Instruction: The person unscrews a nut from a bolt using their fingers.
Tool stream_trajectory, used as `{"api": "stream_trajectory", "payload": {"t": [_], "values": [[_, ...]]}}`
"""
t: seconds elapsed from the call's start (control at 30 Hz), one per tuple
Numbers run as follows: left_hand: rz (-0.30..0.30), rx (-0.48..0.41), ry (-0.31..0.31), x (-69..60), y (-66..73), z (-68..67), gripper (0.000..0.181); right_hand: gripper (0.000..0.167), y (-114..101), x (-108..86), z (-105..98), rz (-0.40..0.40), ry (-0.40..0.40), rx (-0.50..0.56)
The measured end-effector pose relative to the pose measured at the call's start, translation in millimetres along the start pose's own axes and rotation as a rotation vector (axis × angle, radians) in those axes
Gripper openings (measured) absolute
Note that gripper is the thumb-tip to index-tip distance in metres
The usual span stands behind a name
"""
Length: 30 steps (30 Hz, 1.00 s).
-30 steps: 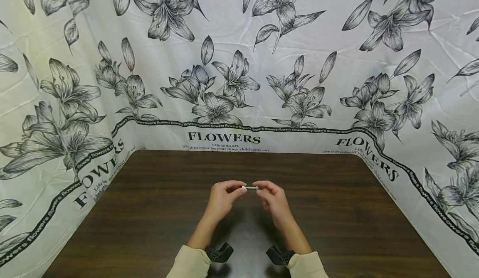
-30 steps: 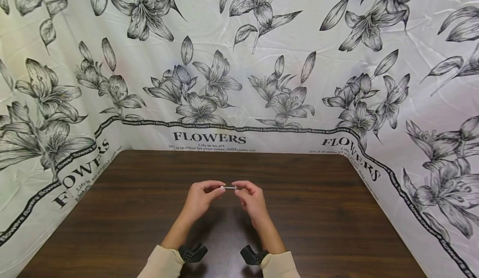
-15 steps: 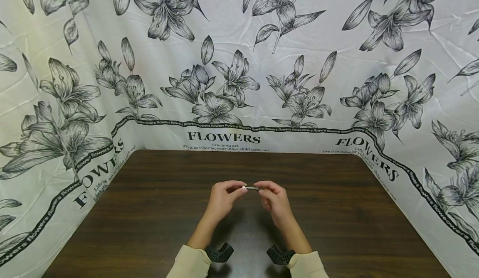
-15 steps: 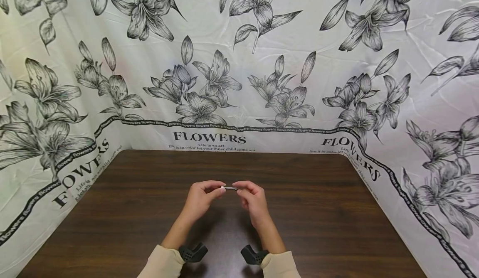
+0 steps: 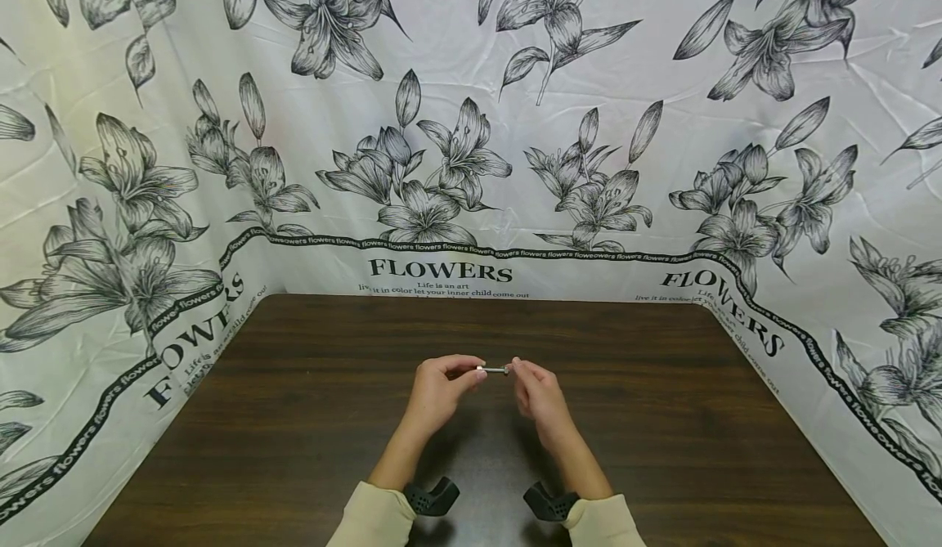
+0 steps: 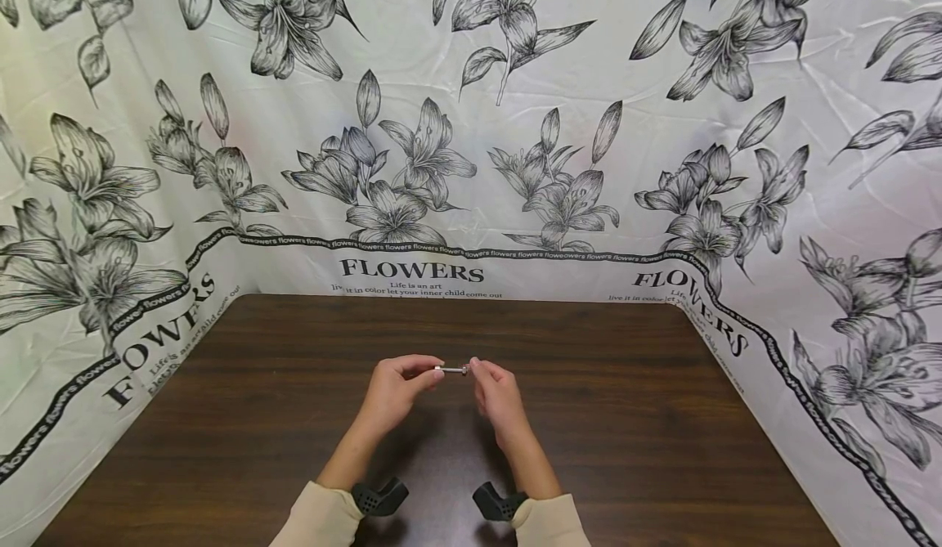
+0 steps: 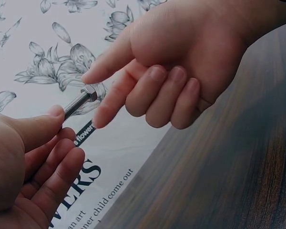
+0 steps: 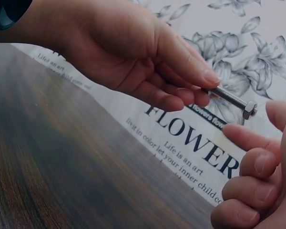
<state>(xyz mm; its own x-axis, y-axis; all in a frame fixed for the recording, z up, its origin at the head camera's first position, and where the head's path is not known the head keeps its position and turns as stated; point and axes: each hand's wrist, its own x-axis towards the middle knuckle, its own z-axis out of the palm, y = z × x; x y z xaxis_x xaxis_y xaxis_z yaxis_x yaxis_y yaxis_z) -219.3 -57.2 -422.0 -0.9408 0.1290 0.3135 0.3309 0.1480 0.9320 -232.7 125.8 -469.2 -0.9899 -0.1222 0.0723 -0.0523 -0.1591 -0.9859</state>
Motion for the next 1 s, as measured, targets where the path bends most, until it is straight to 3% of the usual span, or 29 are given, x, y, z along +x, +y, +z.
{"api": "stream_trajectory", "payload": {"t": [0.1, 0.23, 0.4, 0.47, 0.7, 1.0], "values": [[-0.001, -0.007, 0.007, 3.7, -14.2, 1.9, 0.01, 0.043, 1.0, 0.8, 0.6, 0.052, 0.017, -0.039], [-0.007, -0.021, 0.015, 8.5, -33.5, 3.9, 0.011, 0.046, 1.6, 1.6, 1.7, 0.063, 0.024, -0.039], [0.005, -0.023, 0.011, 8.6, -36.5, 2.9, 0.012, 0.035, 0.6, 0.9, 1.7, 0.035, 0.014, 0.011], [0.006, -0.003, 0.013, 8.0, -35.5, 2.3, 0.014, 0.025, -4.2, -1.1, 2.3, 0.024, 0.001, 0.035], [0.01, 0.034, 0.009, -0.8, 1.0, -0.2, 0.009, 0.015, -4.5, -0.3, 1.2, 0.019, 0.005, 0.058], [0.004, 0.027, -0.007, -1.4, 5.0, -1.7, 0.009, 0.026, -2.1, -0.6, 0.3, -0.066, -0.025, 0.052]]}}
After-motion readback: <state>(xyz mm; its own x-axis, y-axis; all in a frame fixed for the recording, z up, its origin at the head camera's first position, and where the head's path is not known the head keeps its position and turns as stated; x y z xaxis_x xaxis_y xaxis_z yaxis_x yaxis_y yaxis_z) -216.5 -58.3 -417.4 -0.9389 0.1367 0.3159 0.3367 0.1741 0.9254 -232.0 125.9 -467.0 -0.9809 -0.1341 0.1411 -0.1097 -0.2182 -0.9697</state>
